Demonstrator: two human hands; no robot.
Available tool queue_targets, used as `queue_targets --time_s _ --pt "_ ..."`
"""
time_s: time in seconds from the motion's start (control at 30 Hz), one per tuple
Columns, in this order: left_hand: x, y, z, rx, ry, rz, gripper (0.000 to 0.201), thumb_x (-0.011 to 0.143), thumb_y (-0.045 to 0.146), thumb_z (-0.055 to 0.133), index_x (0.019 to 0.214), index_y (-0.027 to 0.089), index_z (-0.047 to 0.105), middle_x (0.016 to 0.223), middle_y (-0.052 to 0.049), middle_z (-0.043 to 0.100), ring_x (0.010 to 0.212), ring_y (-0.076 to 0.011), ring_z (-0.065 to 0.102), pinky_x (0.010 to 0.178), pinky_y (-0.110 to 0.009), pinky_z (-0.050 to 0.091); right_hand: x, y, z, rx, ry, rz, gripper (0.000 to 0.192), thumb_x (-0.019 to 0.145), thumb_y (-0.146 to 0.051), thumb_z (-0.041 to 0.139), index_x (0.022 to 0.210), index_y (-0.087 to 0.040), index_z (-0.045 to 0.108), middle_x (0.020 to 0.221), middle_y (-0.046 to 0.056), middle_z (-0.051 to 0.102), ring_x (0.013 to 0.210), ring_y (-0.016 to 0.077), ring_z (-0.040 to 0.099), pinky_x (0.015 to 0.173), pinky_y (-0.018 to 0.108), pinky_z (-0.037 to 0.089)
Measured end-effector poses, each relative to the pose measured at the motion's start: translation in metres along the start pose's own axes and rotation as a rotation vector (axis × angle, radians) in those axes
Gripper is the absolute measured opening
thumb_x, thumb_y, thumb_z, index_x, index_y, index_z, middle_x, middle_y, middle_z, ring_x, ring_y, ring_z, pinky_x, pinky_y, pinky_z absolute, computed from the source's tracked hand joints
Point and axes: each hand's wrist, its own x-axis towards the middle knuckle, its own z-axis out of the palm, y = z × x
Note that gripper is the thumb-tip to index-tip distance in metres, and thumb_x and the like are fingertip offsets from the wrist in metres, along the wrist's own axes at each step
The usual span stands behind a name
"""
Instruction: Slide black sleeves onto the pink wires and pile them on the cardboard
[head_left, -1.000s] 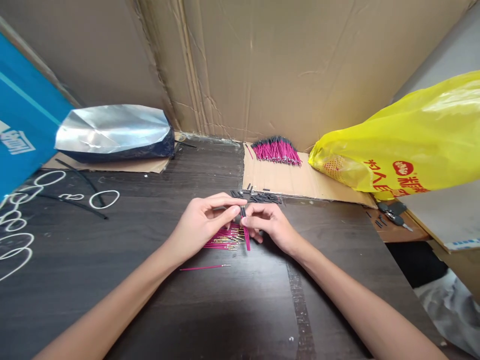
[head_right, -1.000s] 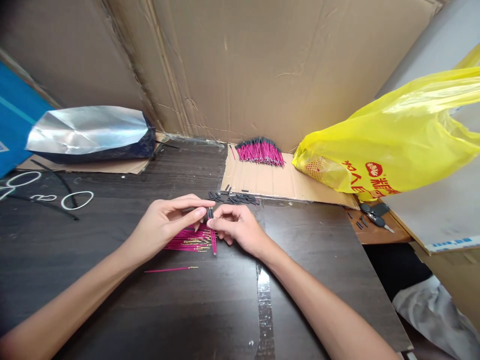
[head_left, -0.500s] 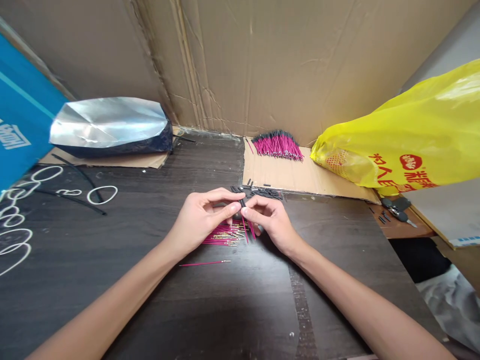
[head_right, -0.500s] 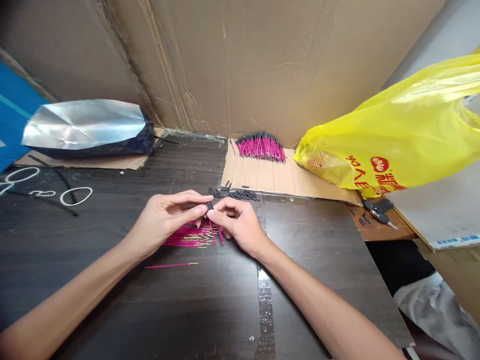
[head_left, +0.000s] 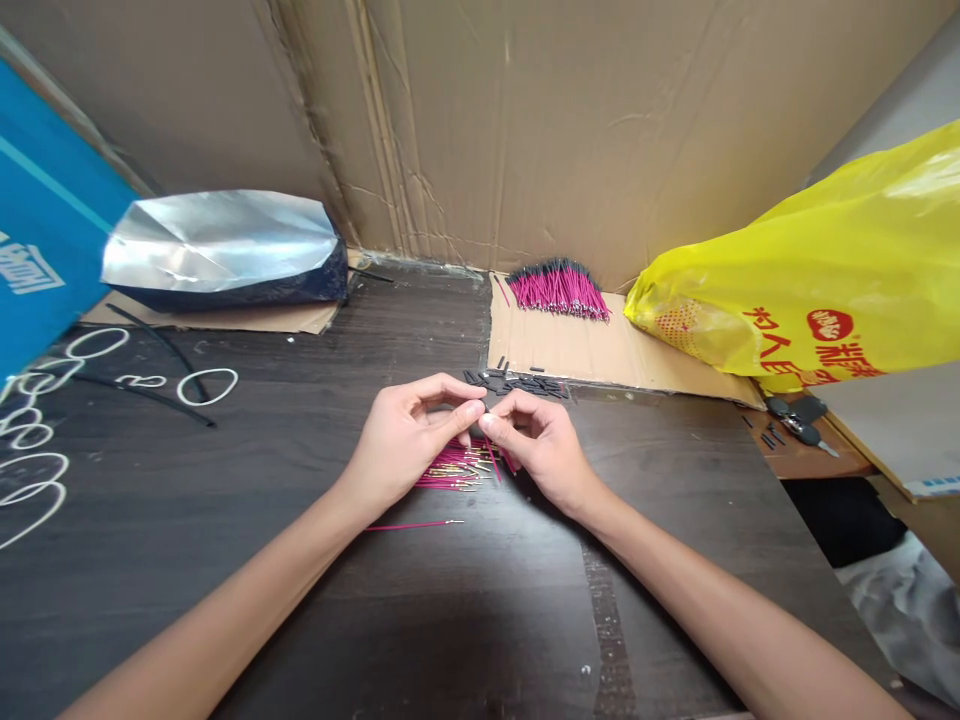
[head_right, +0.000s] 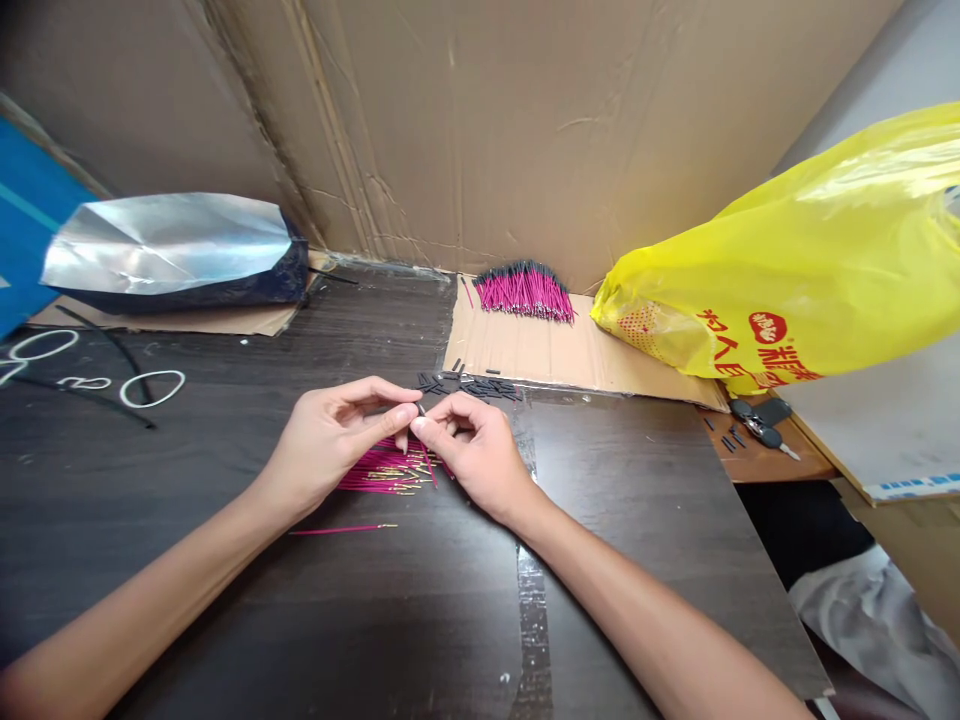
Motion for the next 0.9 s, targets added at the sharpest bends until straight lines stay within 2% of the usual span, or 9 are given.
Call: queue_targets --time_s 0.23,0.47,0.7,0.8,0.9 --pt "-0.0019 -0.003 0.0027 -0.001 0.083 0.014 0.02 0.08 0.029 0.083 0.089 0.013 0.076 0.076 -0.002 0.072 0.064 -0.0089 0.065 0.063 -0.016 0.054 -0.0011 -0.002 0.0006 0.04 -0.042 0.072 0.029 0.095 -0.044 0.065 0.088 -0.016 0.065 0.064 -0.001 0.06 0.052 0.009 0.05 0.046 0.021 0.037" --pt "-0.0022 -0.004 0.007 -0.057 0.089 0.012 0.019 0.076 0.025 0.085 0.09 0.014 0.078 0.077 -0.001 0.075 0.064 -0.0088 0.066 0.064 -0.015 0.056 -0.0007 -0.0016 0.001 0.045 -0.019 0.068 0.029 0.093 -0.044 0.067 0.083 -0.017 0.067 0.063 -0.001 0.062 0.052 0.0089 0.052 0.049 0.021 0.041" --pt "-0.0027 -0.0003 0.0068 0.007 0.129 0.013 0.019 0.075 0.027 0.085 0.087 0.014 0.079 0.081 -0.003 0.077 0.072 -0.0141 0.07 0.07 -0.022 0.058 -0.0001 -0.0012 0.0028 0.06 -0.033 0.078 0.032 0.091 -0.048 0.07 0.084 -0.016 0.067 0.063 -0.001 0.061 0.051 0.0097 0.053 0.05 0.022 0.042" --pt "-0.0019 -0.0003 0.0051 0.036 0.172 0.025 0.018 0.076 0.028 0.083 0.086 0.015 0.078 0.08 -0.004 0.075 0.07 -0.014 0.068 0.071 -0.023 0.057 -0.0022 -0.0009 0.0042 -0.031 -0.008 0.071 0.031 0.092 -0.048 0.068 0.086 -0.017 0.069 0.066 -0.001 0.062 0.055 0.0106 0.054 0.051 0.023 0.041" --pt "0.0001 -0.0024 0.0021 0.033 0.232 0.033 0.019 0.077 0.028 0.082 0.088 0.015 0.076 0.08 -0.004 0.075 0.063 -0.0131 0.066 0.067 -0.024 0.055 -0.0059 -0.0026 0.0053 -0.296 0.07 -0.015 0.026 0.095 -0.042 0.065 0.086 -0.019 0.072 0.069 0.001 0.066 0.059 0.0119 0.055 0.057 0.025 0.042"
